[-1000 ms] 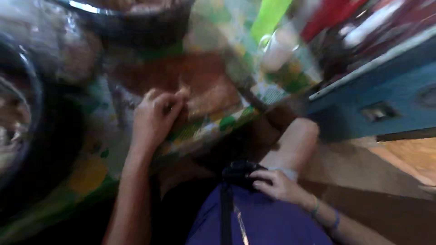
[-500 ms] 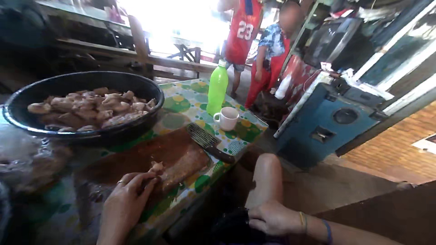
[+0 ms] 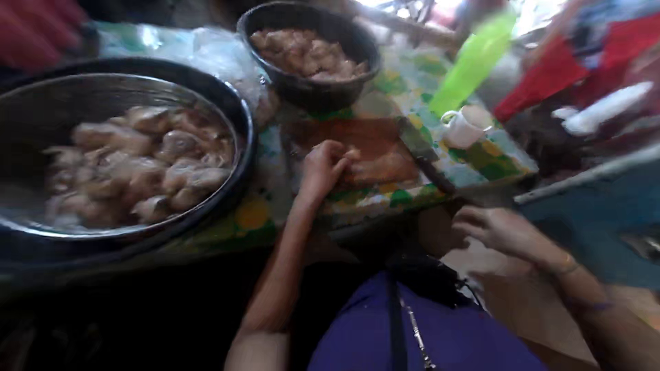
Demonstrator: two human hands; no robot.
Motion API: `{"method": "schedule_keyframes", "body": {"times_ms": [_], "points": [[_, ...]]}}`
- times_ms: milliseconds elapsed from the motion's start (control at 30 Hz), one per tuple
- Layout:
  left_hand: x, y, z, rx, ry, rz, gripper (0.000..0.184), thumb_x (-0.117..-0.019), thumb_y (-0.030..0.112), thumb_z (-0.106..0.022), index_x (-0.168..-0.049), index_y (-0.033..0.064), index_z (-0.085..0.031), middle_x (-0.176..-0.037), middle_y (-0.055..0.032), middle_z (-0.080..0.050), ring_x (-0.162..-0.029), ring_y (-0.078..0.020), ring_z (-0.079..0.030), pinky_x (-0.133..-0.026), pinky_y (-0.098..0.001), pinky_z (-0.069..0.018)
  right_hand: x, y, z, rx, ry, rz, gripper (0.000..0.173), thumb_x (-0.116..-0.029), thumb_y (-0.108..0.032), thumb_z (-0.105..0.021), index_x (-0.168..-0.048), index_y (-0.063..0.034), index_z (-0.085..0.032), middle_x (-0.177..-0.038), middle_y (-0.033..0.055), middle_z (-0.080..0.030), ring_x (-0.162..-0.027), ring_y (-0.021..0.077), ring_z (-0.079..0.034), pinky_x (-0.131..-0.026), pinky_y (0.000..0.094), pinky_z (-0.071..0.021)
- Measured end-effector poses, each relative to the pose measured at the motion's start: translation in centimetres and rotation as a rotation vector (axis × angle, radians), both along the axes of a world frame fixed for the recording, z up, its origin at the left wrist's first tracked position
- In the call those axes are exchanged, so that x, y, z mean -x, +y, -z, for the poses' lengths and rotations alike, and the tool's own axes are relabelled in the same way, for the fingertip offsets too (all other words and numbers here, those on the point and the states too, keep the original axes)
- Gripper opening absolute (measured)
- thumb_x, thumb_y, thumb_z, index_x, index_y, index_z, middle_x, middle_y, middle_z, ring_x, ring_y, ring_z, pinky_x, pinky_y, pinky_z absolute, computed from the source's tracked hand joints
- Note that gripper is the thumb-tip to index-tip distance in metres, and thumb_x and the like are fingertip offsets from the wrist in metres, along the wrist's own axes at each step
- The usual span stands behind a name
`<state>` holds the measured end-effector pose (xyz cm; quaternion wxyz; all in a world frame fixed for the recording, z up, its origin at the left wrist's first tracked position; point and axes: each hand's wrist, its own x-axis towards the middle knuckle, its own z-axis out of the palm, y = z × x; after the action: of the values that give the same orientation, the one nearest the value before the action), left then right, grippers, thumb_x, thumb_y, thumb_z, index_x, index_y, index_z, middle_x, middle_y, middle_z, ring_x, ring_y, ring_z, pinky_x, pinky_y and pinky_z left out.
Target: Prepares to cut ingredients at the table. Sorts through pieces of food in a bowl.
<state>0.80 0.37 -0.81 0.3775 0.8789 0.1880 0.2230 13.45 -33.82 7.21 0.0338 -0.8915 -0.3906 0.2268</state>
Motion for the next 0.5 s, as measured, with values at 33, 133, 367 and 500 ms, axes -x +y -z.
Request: {"method": "schedule_keyframes", "body": {"times_ms": [33,133,367,500], "points": [[-0.2,0.3,0.0,0.015,0.018,0.000,0.040,-0.0982,0.023,-0.071,-0.129,-0.0011,-0.064,-0.117,-0.0199,-0.071,-0.112,-0.0342,-0.068,-0.102,-0.0543,-0.0518,-1.2,0.9,0.2,-0.188,-0.127,-0.017,0.030,-0.1052,-0.028,-0.058,-0.119,-0.0048,-0.070,-0.099,0.0221,-0.072,-0.090,0.0425,-0.071,-0.082,0.0663,-0.0532],[-0.9,0.1,-0.1,-0.007,0.064,-0.026,0.035,-0.0959,0.023,-0.073,-0.124,0.0031,-0.070,-0.117,-0.0209,-0.068,-0.110,-0.0351,-0.066,-0.098,-0.0550,-0.0524,-3.9,4.4,1.3,-0.416,-0.358,0.038,0.031,-0.1054,-0.025,-0.057,-0.122,-0.0016,-0.069,-0.105,0.0263,-0.070,-0.090,0.0469,-0.069,-0.078,0.0685,-0.0509],[-2.0,-1.5,-0.8,-0.100,0.198,-0.121,0.021,-0.0984,0.021,-0.070,-0.112,0.0045,-0.074,-0.118,-0.0217,-0.067,-0.104,-0.0379,-0.069,-0.088,-0.0570,-0.0561,-4.4,9.4,5.2,-0.276,-0.231,0.110,0.066,-0.1009,-0.040,-0.064,-0.155,-0.0077,-0.044,-0.135,0.0357,-0.054,-0.122,0.0558,-0.054,-0.093,0.0695,-0.0458],[-1.0,-1.1,-0.8,-0.088,0.189,-0.083,0.028,-0.0933,0.017,-0.076,-0.119,0.0046,-0.073,-0.119,-0.0205,-0.067,-0.109,-0.0346,-0.067,-0.094,-0.0516,-0.0558,-5.8,7.7,7.3,-0.453,-0.233,0.053,0.054,-0.1013,-0.017,-0.061,-0.153,-0.0102,-0.048,-0.128,0.0322,-0.060,-0.111,0.0524,-0.062,-0.091,0.0671,-0.0494]]}}
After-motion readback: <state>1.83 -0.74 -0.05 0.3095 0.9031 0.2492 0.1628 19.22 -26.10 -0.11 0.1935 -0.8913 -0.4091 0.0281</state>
